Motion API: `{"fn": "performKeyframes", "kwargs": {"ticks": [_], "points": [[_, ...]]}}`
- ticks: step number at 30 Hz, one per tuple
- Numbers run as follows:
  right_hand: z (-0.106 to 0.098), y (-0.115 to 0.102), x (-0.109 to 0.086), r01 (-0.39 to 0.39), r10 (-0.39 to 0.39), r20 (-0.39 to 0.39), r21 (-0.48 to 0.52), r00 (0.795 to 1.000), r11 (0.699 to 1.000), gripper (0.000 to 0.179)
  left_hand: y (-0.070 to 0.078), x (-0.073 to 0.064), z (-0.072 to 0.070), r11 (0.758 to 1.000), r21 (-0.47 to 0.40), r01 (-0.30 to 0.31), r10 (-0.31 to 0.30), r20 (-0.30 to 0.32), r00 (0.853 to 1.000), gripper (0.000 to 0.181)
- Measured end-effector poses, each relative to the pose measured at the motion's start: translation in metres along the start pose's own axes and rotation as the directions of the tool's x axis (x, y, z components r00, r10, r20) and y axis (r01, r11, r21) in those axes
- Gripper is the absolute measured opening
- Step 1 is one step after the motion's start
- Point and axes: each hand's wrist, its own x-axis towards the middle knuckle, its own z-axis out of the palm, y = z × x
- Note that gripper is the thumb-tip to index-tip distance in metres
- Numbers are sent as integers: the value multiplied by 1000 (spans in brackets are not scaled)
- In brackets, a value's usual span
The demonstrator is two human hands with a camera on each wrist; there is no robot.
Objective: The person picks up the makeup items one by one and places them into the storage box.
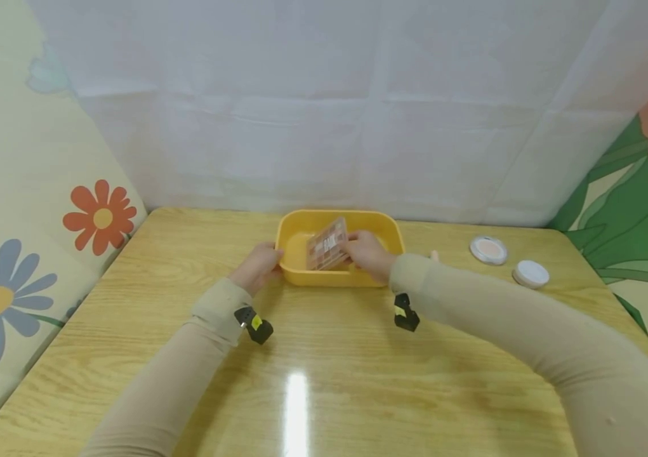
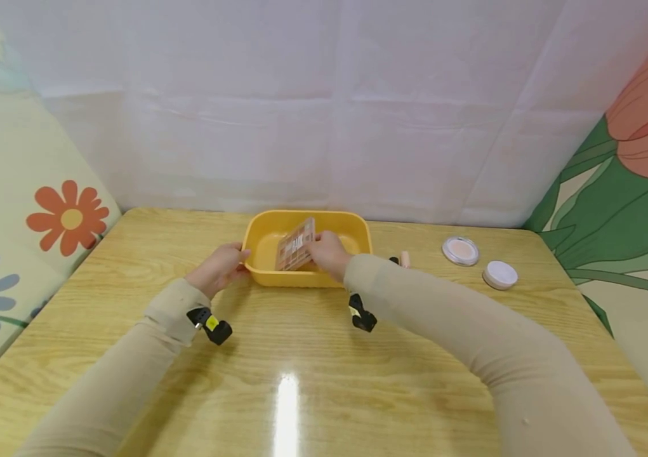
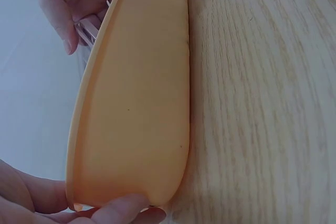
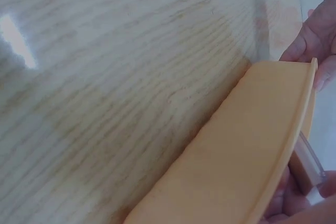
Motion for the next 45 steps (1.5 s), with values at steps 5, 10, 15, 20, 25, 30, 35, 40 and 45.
{"fn": "performKeyframes", "kwargs": {"ticks": [5, 10, 15, 20, 25, 30, 35, 40, 45], "points": [[-1, -4, 3, 18, -17, 22, -22, 1000, 1000, 37, 0, 0, 1, 1000, -22, -7, 7, 5, 1000, 41], [-3, -7, 6, 25, -21, 33, -104, 999, 994, 31, -1, 0, 1, 999, -31, -9, 9, 2, 1000, 41], [-4, -9, 8, 0, 9, 56, -153, 998, 988, 27, 0, -1, 1, 999, -38, -4, 4, 3, 1000, 42], [-6, -12, 15, -6, 26, 103, -183, 994, 983, 23, 1, 0, 0, 1000, -16, 12, -12, 4, 1000, 43], [-9, -18, 20, -20, 57, 148, -241, 987, 970, 18, 2, 0, 1, 1000, -15, 13, -13, 1, 1000, 43], [-11, -23, 23, -55, 118, 168, -341, 979, 939, 11, 1, -1, 2, 999, -53, -4, 4, 4, 1000, 43], [-12, -25, 24, -77, 172, 192, -421, 966, 904, 12, -1, -3, 2, 997, -72, -27, 28, 14, 1000, 42], [-11, -26, 23, -78, 192, 217, -445, 957, 892, 11, 0, -4, 1, 999, -49, -22, 23, 22, 999, 43], [-8, -23, 27, -77, 211, 246, -460, 946, 884, 8, 0, -3, 1, 999, -40, -15, 16, 24, 1000, 42]]}}
